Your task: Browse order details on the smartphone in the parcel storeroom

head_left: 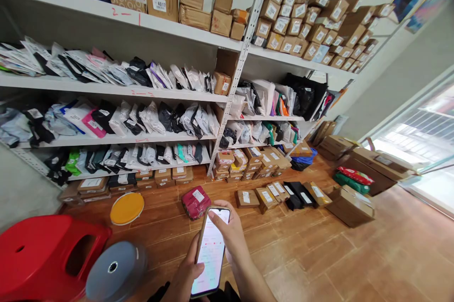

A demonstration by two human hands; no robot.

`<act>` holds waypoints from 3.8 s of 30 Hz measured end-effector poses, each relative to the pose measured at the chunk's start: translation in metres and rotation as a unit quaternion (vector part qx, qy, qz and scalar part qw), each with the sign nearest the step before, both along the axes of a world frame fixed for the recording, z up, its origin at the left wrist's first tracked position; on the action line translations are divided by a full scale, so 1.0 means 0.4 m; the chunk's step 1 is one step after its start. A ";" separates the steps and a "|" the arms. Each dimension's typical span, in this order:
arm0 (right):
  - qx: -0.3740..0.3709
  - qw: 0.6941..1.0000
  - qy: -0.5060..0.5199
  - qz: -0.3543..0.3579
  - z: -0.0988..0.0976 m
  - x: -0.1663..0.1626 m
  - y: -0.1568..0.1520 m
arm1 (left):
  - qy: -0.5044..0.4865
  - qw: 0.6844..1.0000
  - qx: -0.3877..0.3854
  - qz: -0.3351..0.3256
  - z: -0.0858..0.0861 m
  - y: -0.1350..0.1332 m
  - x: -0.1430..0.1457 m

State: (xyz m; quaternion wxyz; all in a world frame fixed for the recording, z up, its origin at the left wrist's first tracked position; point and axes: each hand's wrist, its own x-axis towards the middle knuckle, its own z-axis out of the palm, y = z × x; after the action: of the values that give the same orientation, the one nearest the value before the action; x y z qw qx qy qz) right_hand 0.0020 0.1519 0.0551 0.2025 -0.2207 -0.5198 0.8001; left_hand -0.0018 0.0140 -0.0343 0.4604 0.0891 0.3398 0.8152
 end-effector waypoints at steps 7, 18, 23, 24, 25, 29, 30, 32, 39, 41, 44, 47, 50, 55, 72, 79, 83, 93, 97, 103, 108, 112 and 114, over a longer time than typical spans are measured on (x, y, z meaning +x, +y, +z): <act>0.001 1.000 -0.003 0.011 -0.004 0.000 0.005 | 0.008 0.999 -0.036 -0.008 0.015 0.002 -0.004; 0.101 0.990 0.007 0.099 -0.013 0.062 -0.006 | -0.094 0.995 0.032 0.015 0.060 -0.012 0.003; 0.160 0.981 -0.003 0.109 -0.016 0.087 -0.006 | -0.088 0.995 0.043 0.019 0.088 -0.008 0.005; 0.168 0.980 -0.006 0.109 -0.014 0.090 -0.007 | -0.088 0.995 0.041 0.018 0.091 -0.007 0.006; 0.176 0.978 -0.009 0.109 -0.011 0.092 -0.007 | -0.089 0.995 0.037 0.020 0.093 -0.006 0.007; 0.192 0.975 -0.015 0.107 -0.010 0.096 -0.007 | -0.091 0.995 0.028 0.035 0.089 -0.004 0.012; 0.192 0.976 -0.016 0.106 -0.012 0.096 -0.006 | -0.089 0.995 0.026 0.038 0.089 -0.003 0.012; 0.192 0.976 -0.018 0.103 -0.016 0.096 -0.005 | -0.081 0.996 0.029 0.037 0.088 -0.004 0.011; 0.193 0.975 -0.021 0.106 -0.024 0.097 -0.006 | -0.060 0.997 0.047 0.005 0.092 -0.010 0.006; 0.193 0.975 -0.020 0.111 -0.023 0.097 -0.006 | -0.068 0.996 0.050 0.009 0.092 -0.007 0.009; 0.193 0.974 -0.016 0.117 -0.022 0.096 -0.007 | -0.080 0.996 0.047 0.014 0.089 -0.004 0.012; 0.191 0.974 -0.015 0.119 -0.024 0.095 -0.007 | -0.078 0.996 0.043 0.018 0.086 -0.003 0.012; 0.185 0.975 -0.017 0.120 -0.030 0.094 -0.008 | -0.078 0.996 0.038 0.020 0.089 -0.005 0.012; 0.177 0.977 -0.017 0.120 -0.037 0.089 -0.009 | -0.085 0.996 0.023 0.035 0.098 -0.005 0.013; 0.152 0.981 0.008 0.117 -0.040 0.083 -0.012 | -0.080 0.996 0.034 0.023 0.093 -0.005 0.005; 0.152 0.981 0.010 0.117 -0.038 0.080 -0.013 | -0.086 0.996 0.026 0.029 0.096 0.001 0.007; 0.156 0.981 0.008 0.115 -0.038 0.082 -0.012 | -0.086 0.996 0.016 0.028 0.099 0.001 0.006; 0.168 0.980 -0.006 0.109 -0.045 0.080 -0.005 | -0.069 0.996 0.054 0.012 0.079 0.001 0.000; 0.172 0.979 -0.010 0.108 -0.044 0.082 -0.003 | -0.078 0.996 0.045 0.015 0.080 0.002 0.001; 0.172 0.979 -0.013 0.110 -0.043 0.085 -0.006 | -0.074 0.996 0.035 0.020 0.086 0.002 -0.001; 0.171 0.979 -0.009 0.111 -0.045 0.084 -0.005 | -0.075 0.996 0.033 0.022 0.087 0.001 -0.002; 0.166 0.980 -0.008 0.111 -0.049 0.080 -0.005 | -0.077 0.996 0.044 0.019 0.085 0.002 0.000; 0.163 0.980 -0.007 0.111 -0.050 0.079 -0.004 | -0.079 0.995 0.048 0.024 0.084 0.002 0.001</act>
State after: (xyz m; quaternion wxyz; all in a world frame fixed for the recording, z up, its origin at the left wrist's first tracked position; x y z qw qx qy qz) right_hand 0.0337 0.1501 0.0350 0.1418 -0.1311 -0.6662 0.7203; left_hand -0.0014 0.0150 -0.0006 0.4614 0.0377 0.2648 0.8459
